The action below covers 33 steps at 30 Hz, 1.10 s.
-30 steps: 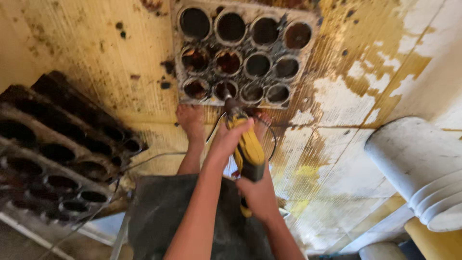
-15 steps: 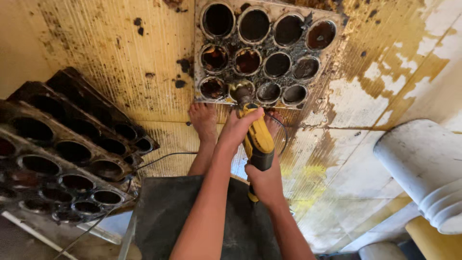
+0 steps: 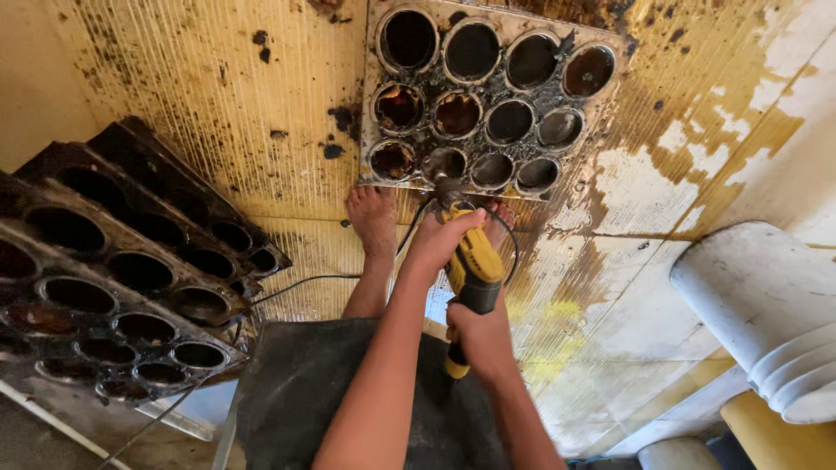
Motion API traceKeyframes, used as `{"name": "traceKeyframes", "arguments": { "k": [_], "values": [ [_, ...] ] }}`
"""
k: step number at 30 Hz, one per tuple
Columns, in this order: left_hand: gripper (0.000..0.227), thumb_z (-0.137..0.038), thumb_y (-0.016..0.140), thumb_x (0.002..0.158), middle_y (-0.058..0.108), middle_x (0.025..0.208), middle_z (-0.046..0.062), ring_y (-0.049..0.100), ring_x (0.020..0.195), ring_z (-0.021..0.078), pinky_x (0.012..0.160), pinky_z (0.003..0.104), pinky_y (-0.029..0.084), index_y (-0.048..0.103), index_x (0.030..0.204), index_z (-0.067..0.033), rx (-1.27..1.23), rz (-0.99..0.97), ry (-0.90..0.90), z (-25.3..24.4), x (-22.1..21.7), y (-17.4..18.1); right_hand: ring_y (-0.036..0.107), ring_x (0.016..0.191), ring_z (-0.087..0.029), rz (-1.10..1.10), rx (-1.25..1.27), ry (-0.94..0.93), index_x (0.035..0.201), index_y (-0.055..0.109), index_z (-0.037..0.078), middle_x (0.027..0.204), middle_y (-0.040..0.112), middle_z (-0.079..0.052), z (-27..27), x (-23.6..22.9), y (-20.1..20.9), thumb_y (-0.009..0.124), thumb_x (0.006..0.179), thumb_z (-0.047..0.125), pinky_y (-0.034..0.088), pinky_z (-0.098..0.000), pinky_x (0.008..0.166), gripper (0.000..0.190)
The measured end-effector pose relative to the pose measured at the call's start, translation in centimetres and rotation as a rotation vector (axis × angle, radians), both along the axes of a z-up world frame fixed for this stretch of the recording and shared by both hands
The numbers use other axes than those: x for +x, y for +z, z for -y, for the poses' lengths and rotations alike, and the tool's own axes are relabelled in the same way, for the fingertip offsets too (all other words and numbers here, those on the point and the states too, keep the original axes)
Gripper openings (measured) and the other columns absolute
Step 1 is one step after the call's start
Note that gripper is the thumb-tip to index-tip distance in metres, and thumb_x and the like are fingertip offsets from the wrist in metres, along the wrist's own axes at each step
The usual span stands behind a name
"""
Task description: The person uses a power drill to create holes in the bottom of several metal muffin tins placed on a cluttered floor.
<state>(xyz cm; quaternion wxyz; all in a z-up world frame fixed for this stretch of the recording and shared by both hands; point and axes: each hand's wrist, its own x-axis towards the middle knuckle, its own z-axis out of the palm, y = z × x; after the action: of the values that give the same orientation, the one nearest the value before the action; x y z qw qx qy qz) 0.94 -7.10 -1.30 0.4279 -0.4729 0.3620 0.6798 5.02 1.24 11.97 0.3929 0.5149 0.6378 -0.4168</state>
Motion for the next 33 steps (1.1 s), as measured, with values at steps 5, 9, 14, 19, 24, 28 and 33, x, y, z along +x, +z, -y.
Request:
{"name": "traceKeyframes", "arguments": {
  "k": [5,9,14,19,24,28,33],
  "values": [
    [0.041,-0.035,0.079,0.08,0.076,0.09,0.005,0.072,0.082,0.018,0.074,0.035,0.054,0.078,0.104,-0.0003,-0.067,-0.132,0.021,-0.4,-1.1,0.1,0.059,0.056,-0.016,-0.132,0.031,0.046,0.113,0.054,0.009,0.075,0.06,-0.005,0.3,-1.3,1.0,0.065,0.07,0.006,0.05,-0.0324,0.05,0.045],
    [0.044,-0.034,0.083,0.082,0.077,0.092,0.005,0.074,0.086,0.0194,0.078,0.036,0.057,0.069,0.106,-0.0002,-0.093,0.148,-0.051,-0.4,-0.9,0.5,0.059,0.055,-0.019,0.013,-0.142,-0.017,0.101,0.056,0.0,0.071,0.061,-0.01,-0.5,-3.3,1.6,0.063,0.075,0.007,0.049,-0.0334,0.05,0.028],
    [0.039,-0.037,0.078,0.085,0.076,0.094,0.002,0.07,0.086,0.0145,0.076,0.033,0.053,0.077,0.106,-0.0038,-0.008,-0.058,-0.048,-0.2,-1.2,1.7,0.057,0.054,-0.016,-0.045,0.068,-0.004,0.111,0.052,0.011,0.074,0.059,-0.004,1.4,-2.8,3.0,0.064,0.069,0.006,0.048,-0.0329,0.047,0.044],
    [0.034,-0.033,0.078,0.088,0.075,0.084,0.006,0.07,0.074,0.0165,0.069,0.034,0.054,0.077,0.095,0.0003,-0.096,-0.143,-0.065,0.8,-0.7,1.5,0.059,0.058,-0.017,-0.136,-0.107,-0.009,0.103,0.055,-0.003,0.074,0.061,-0.008,0.0,-1.4,2.0,0.065,0.074,0.008,0.05,-0.0321,0.051,0.033],
    [0.03,-0.03,0.08,0.081,0.076,0.086,0.003,0.071,0.076,0.0148,0.07,0.033,0.056,0.076,0.095,-0.0038,-0.033,-0.127,-0.11,-0.3,0.0,0.3,0.059,0.057,-0.016,-0.036,0.075,-0.11,0.107,0.053,0.001,0.071,0.062,-0.007,0.3,1.1,0.9,0.065,0.075,0.008,0.049,-0.0314,0.052,0.034],
    [0.034,-0.033,0.08,0.082,0.076,0.089,0.007,0.071,0.079,0.018,0.073,0.035,0.056,0.076,0.097,-0.0022,-0.053,-0.153,0.009,-0.2,-0.9,0.1,0.059,0.057,-0.017,-0.129,-0.129,-0.116,0.105,0.055,-0.003,0.073,0.061,-0.008,-1.0,0.4,-0.9,0.065,0.078,0.005,0.049,-0.0325,0.052,0.029],
    [0.034,-0.033,0.08,0.08,0.078,0.089,0.005,0.074,0.08,0.0166,0.074,0.033,0.057,0.076,0.096,-0.0031,-0.122,-0.059,-0.118,-1.0,-0.2,0.3,0.06,0.055,-0.018,-0.062,-0.099,-0.172,0.108,0.053,0.003,0.071,0.062,-0.007,-1.5,0.5,-0.3,0.065,0.075,0.004,0.049,-0.0336,0.05,0.035]
  ]
}}
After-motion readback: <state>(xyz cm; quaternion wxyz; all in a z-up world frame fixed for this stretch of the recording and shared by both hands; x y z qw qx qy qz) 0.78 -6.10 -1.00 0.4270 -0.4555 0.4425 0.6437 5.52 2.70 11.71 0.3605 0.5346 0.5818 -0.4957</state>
